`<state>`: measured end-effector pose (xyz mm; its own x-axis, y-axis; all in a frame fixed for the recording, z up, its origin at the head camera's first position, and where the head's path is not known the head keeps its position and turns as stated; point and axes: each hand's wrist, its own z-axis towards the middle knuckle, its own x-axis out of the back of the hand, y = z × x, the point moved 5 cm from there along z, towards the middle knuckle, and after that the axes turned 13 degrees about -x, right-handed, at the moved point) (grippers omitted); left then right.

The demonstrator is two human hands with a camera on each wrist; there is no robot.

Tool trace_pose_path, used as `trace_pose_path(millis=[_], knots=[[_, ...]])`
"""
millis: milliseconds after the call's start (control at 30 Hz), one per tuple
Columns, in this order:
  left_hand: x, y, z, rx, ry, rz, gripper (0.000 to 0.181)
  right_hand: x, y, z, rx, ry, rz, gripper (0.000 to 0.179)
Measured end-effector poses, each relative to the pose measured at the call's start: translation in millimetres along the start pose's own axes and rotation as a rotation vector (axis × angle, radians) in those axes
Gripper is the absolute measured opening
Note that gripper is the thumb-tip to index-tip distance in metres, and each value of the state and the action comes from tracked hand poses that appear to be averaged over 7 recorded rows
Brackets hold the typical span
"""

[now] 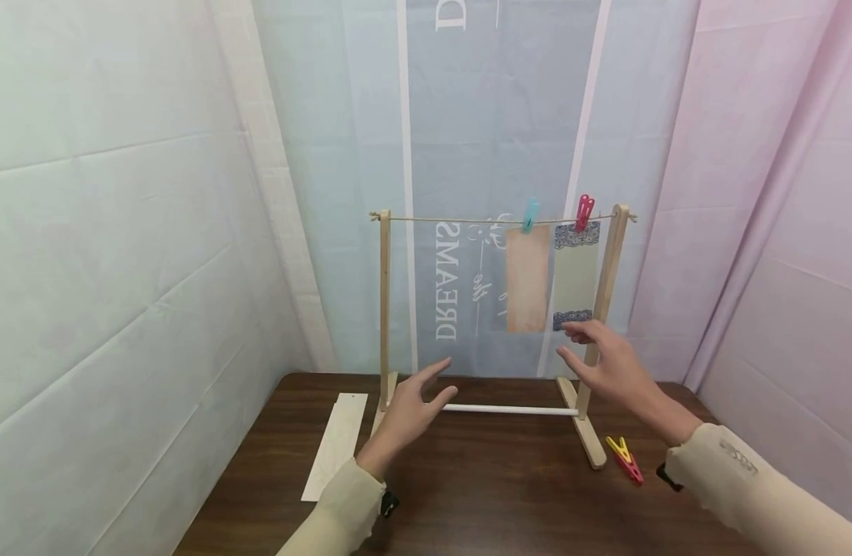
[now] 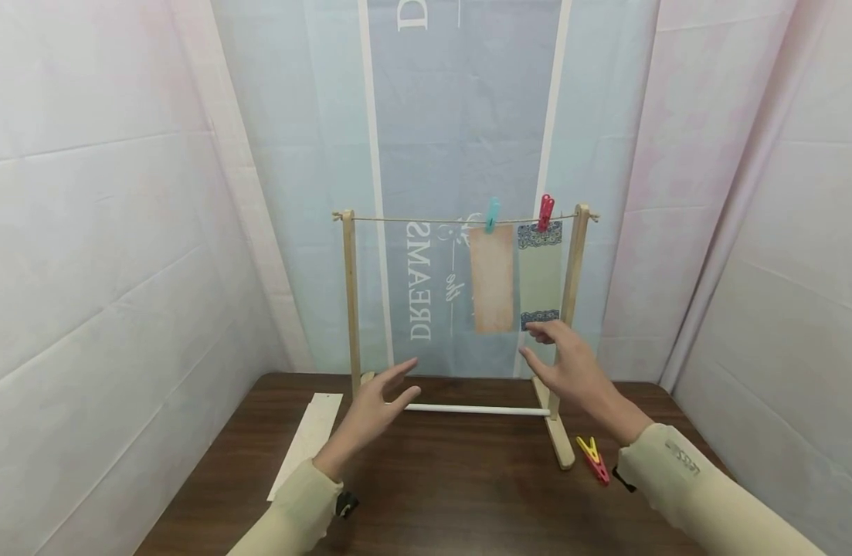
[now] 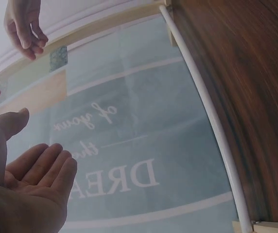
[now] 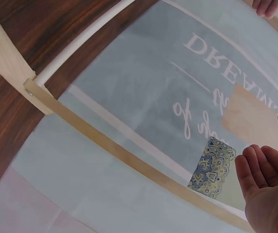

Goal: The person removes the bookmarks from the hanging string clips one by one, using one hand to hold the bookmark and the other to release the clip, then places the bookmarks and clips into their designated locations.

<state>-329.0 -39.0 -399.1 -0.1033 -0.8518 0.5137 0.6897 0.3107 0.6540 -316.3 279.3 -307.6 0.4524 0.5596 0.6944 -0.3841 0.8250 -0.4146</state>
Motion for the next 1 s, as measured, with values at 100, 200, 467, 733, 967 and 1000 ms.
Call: trace_pose_path(millis=[100,200,467,733,967,1000], knots=[[-2.7,1.7,1.8,0.003,-0.009,-0.015,0.053,0,-1,3.5,0.01,0.005,0.002,0.039],[-5.2,3.1,4.0,-0.016,-0.004,-0.031,0.053,2,-4,7.2,0.034,0.021,0.005,0.04],[-17.4,3.2,7.4,-0.06,0.018,-0.033,0.054,9,-10,16.7,0.072,0.069,0.037,0.041],[-27.6,-0.2,11.5,-0.016,0.048,-0.096,0.053,11,-11,24.4,0.092,0.065,0.041,0.04],[-34.6,-2.3,16.8,0.013,0.06,-0.138,0.054,15,-17,32.9,0.116,0.08,0.042,0.042],[-35.3,-2.9,17.7,0.017,0.062,-0.138,0.054,15,-18,34.2,0.118,0.082,0.042,0.041]])
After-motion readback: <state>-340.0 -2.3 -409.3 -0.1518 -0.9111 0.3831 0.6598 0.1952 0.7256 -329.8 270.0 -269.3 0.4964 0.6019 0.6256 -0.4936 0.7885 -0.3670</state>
